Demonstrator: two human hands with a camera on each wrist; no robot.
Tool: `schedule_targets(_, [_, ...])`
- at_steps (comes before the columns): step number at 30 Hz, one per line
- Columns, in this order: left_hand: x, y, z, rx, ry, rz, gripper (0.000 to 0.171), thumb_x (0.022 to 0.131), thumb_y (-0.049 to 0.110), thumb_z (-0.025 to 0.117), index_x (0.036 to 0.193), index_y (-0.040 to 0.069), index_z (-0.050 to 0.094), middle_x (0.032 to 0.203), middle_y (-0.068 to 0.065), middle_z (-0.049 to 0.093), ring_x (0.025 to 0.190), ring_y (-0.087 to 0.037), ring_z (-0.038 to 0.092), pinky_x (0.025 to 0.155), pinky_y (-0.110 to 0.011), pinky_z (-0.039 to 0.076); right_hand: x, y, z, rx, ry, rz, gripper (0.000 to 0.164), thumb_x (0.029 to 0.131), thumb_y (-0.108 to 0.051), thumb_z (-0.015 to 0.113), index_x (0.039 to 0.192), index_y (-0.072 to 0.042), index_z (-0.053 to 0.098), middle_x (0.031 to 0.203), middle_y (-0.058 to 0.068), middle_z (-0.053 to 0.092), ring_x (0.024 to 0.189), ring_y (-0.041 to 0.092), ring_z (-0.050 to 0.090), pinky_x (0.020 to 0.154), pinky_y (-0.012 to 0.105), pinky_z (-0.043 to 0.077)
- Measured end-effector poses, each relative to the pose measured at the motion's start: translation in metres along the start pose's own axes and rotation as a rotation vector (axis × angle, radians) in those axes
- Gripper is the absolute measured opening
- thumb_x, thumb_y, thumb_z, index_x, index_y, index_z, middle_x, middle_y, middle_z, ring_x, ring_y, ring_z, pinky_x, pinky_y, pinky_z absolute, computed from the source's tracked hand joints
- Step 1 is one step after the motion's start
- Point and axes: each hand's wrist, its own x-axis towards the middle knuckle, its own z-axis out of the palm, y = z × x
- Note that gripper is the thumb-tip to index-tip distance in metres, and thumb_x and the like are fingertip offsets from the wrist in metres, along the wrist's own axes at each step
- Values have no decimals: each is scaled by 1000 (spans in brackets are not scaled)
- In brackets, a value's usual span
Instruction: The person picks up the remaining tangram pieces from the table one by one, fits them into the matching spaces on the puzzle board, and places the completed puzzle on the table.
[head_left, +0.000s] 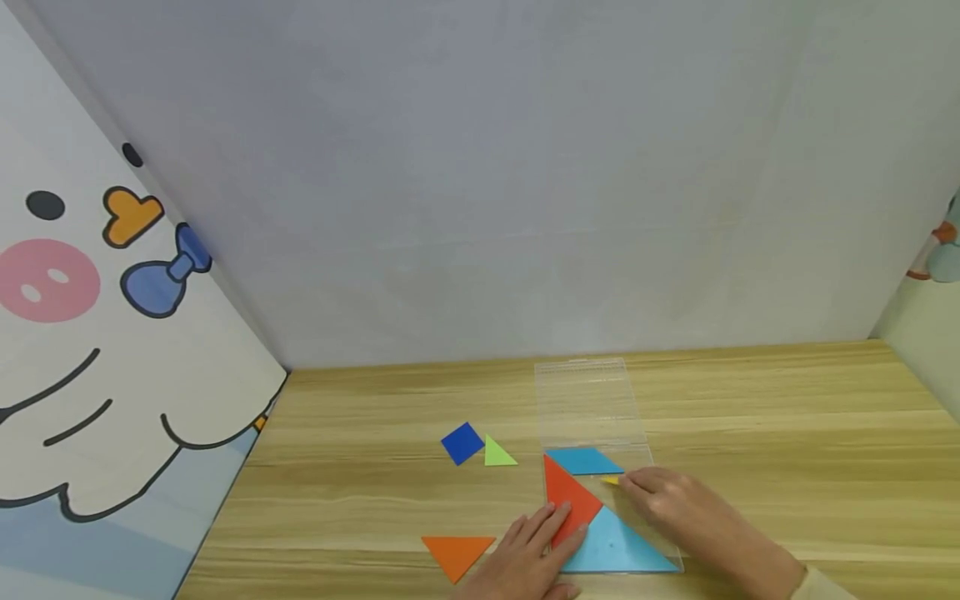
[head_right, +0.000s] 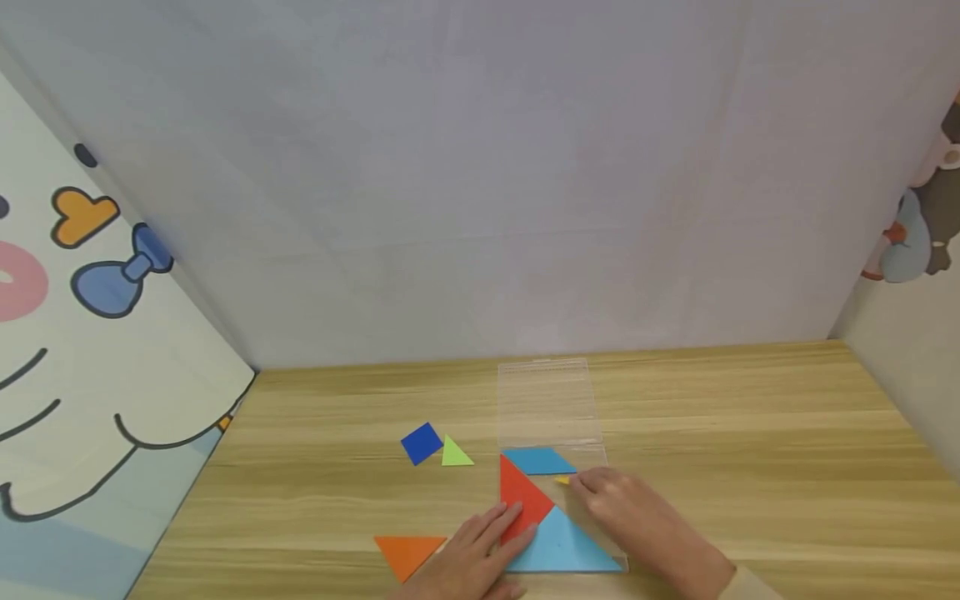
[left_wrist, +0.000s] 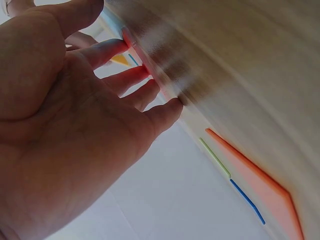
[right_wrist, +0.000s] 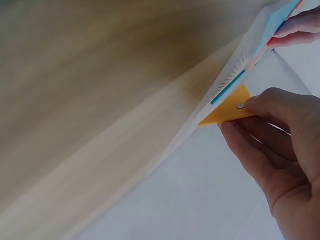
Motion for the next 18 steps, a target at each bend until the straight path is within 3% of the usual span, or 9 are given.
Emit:
schedule_targets(1, [0,0,0,-1,-2,1,62,109,55,30,162,22,35,167,-6,29,152,-23,30,118,-42,34,1,0,0,-3,-9,-1,37,98,7,35,98,6,72,87,11,70,75,21,70,66,31,60])
schedule_targets(4, [0,-1,0,-24,-13,-2,63,109,55,30,162,22,34,168,-6,28,152,-23,29,119,-43,33,2,-2,0,-2,-54,10,21,94,12,54,99,6,73,88,12,71,76,22,71,66,32,60])
schedule_targets(6, [1,-1,1,-26,-10,1,63,109,55,29,162,22,34,168,-6,28,152,-23,30,119,-43,33,3,-3,-1,4,-91,27,17,85,13,69,100,6,74,90,13,72,78,23,71,67,32,60])
schedule_targets(8, [1,-2,1,-38,-12,2,63,109,55,29,162,21,34,168,-7,28,152,-24,30,119,-44,33,5,-4,-2,13,-131,49,39,64,10,85,101,5,74,92,13,73,81,24,72,68,33,60])
schedule_targets(13, [1,-2,3,-48,-12,-2,64,109,56,27,163,22,33,168,-7,28,153,-23,29,119,-44,33,9,-8,-2,14,-189,68,41,65,9,89,102,5,74,92,13,73,83,24,72,69,33,61])
schedule_targets(18, [1,-3,4,-16,-1,0,63,109,56,28,162,22,34,167,-7,29,152,-23,30,118,-43,34,11,-8,4,14,-168,40,38,64,11,87,99,2,73,89,11,72,80,23,70,67,32,60])
